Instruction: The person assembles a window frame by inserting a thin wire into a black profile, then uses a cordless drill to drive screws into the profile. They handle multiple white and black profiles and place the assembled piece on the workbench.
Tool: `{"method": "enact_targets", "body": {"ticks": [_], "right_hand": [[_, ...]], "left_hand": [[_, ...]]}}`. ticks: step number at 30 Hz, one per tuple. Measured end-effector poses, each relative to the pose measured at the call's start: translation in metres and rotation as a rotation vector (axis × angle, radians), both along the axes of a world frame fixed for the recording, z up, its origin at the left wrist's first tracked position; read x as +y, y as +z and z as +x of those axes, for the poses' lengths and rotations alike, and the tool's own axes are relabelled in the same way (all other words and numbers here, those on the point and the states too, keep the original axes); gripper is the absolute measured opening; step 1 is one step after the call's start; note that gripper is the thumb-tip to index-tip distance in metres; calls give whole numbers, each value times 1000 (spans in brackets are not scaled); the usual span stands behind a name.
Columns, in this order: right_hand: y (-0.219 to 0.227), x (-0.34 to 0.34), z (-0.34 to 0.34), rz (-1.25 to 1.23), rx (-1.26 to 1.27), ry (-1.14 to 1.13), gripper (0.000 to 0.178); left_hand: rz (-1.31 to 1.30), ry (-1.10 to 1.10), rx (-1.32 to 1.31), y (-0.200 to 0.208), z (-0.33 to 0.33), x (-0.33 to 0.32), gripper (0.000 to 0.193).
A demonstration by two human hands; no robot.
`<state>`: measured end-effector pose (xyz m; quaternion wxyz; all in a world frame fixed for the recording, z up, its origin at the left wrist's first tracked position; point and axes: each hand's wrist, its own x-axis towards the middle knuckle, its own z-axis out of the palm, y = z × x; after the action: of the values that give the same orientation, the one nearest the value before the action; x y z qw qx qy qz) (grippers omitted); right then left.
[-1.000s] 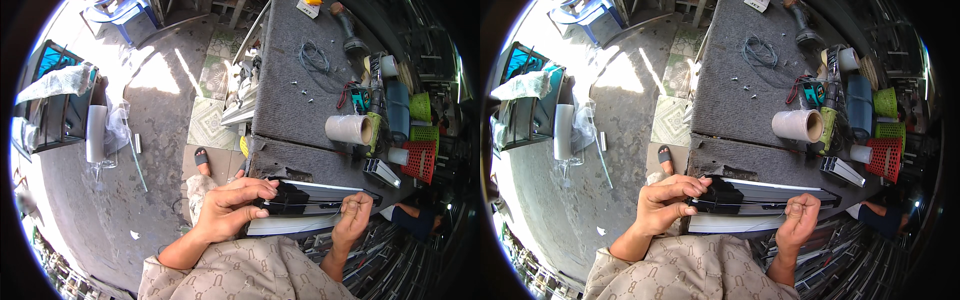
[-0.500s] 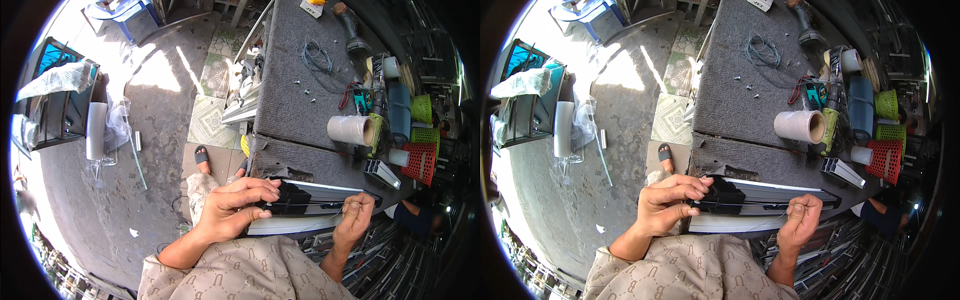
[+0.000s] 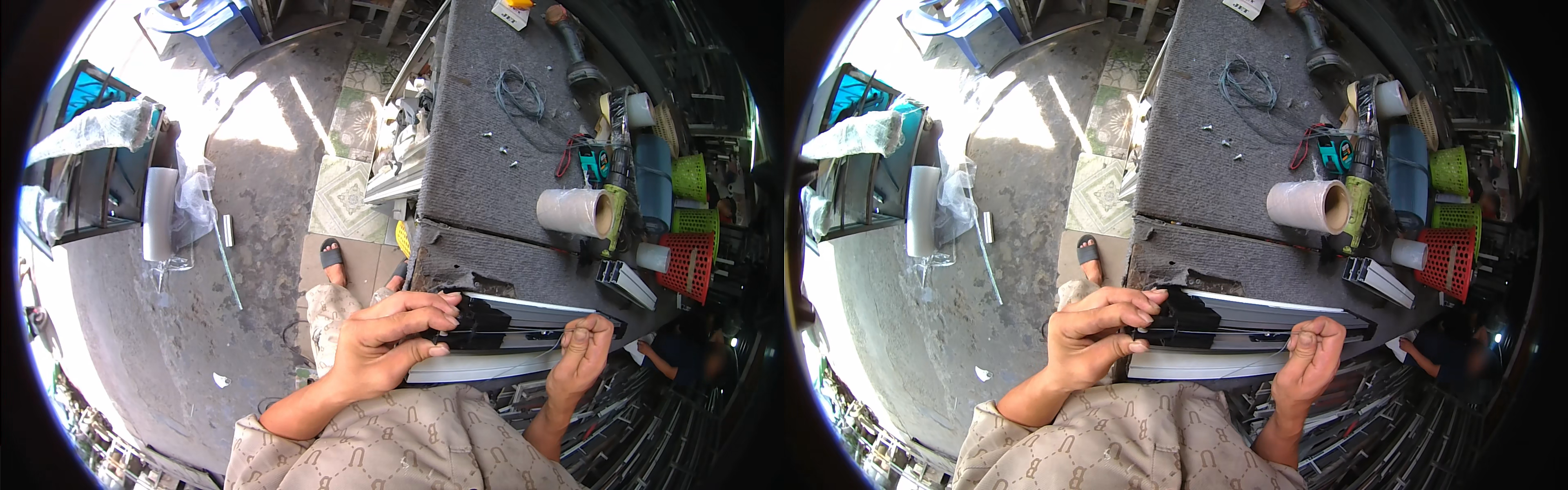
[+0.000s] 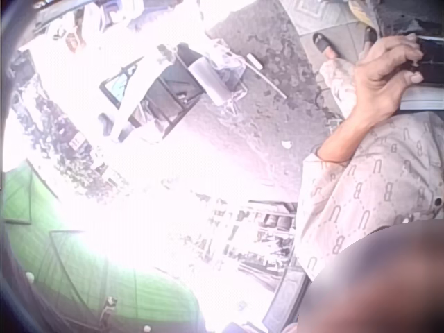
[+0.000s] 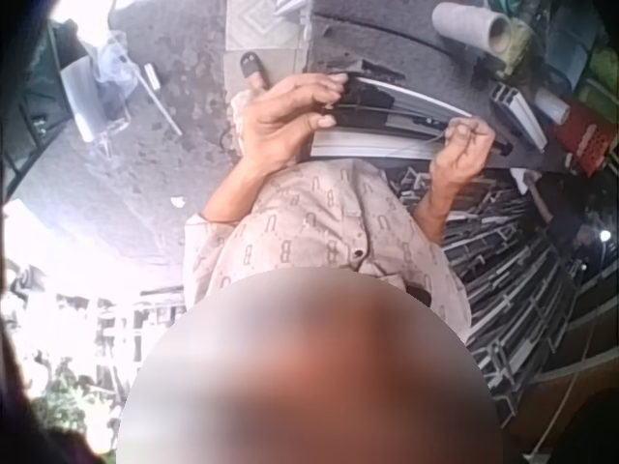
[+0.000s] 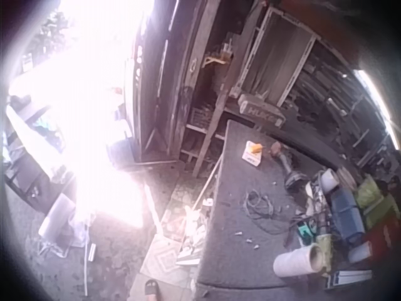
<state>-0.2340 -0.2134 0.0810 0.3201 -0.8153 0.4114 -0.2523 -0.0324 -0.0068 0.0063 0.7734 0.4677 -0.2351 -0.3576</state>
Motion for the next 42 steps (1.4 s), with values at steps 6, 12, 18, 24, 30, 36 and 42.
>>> {"method": "enact_targets", "body": {"ticks": [6,12,18,24,30,36,42], "right_hand": [[1,-1,-1,-53,51,25,12],[0,-2,-1,-54,34,44,13],[1,-1,1,-75,52,56,15],[-1,1,4,-87,60,28,16],[-2,2,5,-108,66,46,15],[-2,4,7,-133,82,57,15],[-2,4,6,-112,97,44,16]], "left_hand": [[20,-12,-19,1,0,1,31],[81,-25,-17,3,2,2,34],[46,-39,-107,2,5,3,35],[74,-39,-120,4,6,2,36],[79,-10,-75,8,2,1,36],[3,-53,-112,6,9,-2,34],[84,-31,-186,5,-2,2,53]]}}
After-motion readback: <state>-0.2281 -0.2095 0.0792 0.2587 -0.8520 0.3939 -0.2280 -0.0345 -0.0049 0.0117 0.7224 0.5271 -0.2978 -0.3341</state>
